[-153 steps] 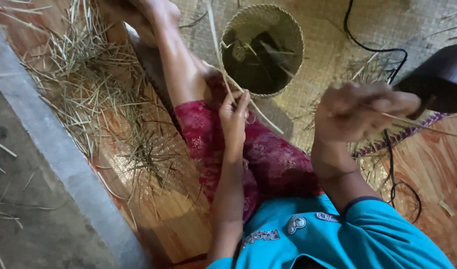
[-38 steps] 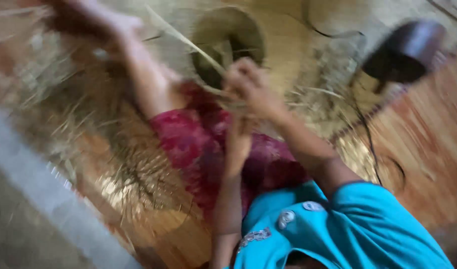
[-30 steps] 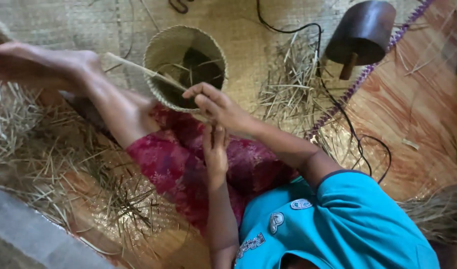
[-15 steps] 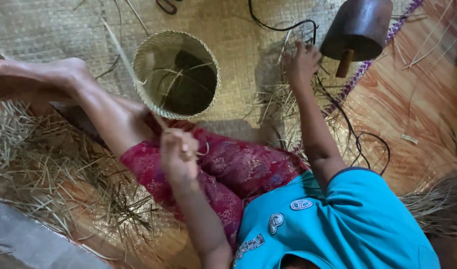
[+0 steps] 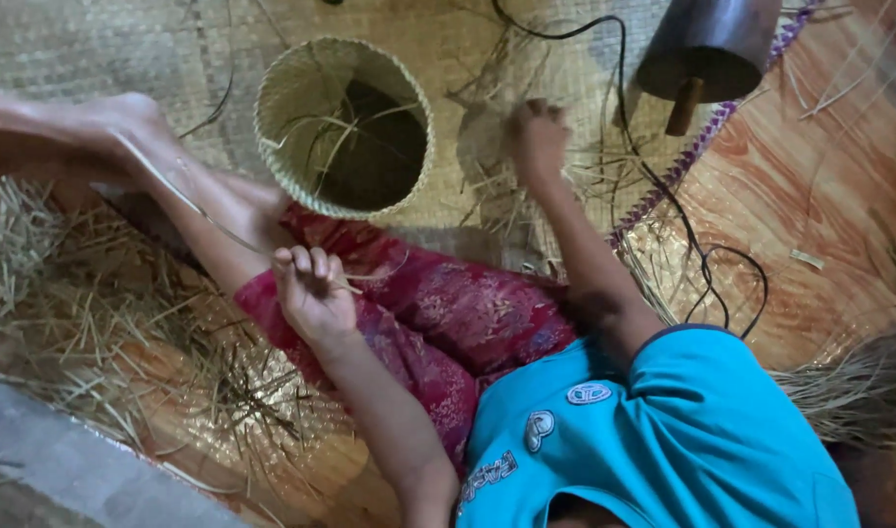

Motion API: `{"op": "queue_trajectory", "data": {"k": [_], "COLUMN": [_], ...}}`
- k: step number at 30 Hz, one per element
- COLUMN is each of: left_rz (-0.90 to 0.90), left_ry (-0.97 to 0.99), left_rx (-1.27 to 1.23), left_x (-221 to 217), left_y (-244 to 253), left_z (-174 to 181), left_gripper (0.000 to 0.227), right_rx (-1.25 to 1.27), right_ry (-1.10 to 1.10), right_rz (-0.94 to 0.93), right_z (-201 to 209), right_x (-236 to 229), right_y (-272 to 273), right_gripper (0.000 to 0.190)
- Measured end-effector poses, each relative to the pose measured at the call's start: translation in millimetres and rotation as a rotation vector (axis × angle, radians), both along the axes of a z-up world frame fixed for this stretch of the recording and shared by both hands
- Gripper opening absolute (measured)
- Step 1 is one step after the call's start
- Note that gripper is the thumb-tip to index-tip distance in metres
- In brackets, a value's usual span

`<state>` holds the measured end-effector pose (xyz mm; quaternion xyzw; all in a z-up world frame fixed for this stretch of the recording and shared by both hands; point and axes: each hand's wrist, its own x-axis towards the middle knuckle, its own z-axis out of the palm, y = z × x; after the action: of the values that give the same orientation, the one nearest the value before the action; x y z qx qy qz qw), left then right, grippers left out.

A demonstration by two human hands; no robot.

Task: The person is preparing natural fibers for weaving by sorting, aligning, and bundling dried straw, occasionally using scissors to trim the material.

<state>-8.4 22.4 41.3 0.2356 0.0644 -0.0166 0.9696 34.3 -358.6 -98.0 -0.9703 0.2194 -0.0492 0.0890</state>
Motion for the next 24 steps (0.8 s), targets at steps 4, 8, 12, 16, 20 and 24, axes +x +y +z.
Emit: {"op": "queue_trajectory", "data": {"k": [4, 8, 12, 16, 20, 24], "left_rz": [0.019, -0.021, -0.022, -0.050, -0.103, -0.136], "left_ry": [-0.032, -0.029, 0.015, 0.026, -0.020, -0.023], "left_rx": [-0.043, -0.051, -0.017, 0.055, 0.016, 0.023], "left_x": [0.7, 0.8, 0.1, -0.9, -4.4, -16.3], "left_y": [-3.5, -5.6, -7.5, -9.2, -10.2, -24.9], "left_z": [-0.2, -1.1, 4.3, 10.6, 13.2, 12.1], "left_gripper": [0.016, 0.021, 0.018, 0.027, 0.028, 0.010], "right_rx": [0.296, 0.494, 0.425, 0.379, 0.796, 1.087], "right_ry": [0.026, 0.012, -0.066, -0.316, -0.512, -0.389], "right_rz": [0.057, 0.150, 0.150, 0.273, 0.208, 0.067], "right_z": [85.7, 149.3, 208.5, 240.2, 246.1, 262.8], "right_x": [-19.4, -41.7, -53.1, -65.3, -76.8, -75.4], "right_y": [-27.0, -38.4, -23.5, -14.0, -10.5, 5.1], "right_gripper": [0.025, 0.034, 0.036, 0.012, 0.007, 0.013]}}
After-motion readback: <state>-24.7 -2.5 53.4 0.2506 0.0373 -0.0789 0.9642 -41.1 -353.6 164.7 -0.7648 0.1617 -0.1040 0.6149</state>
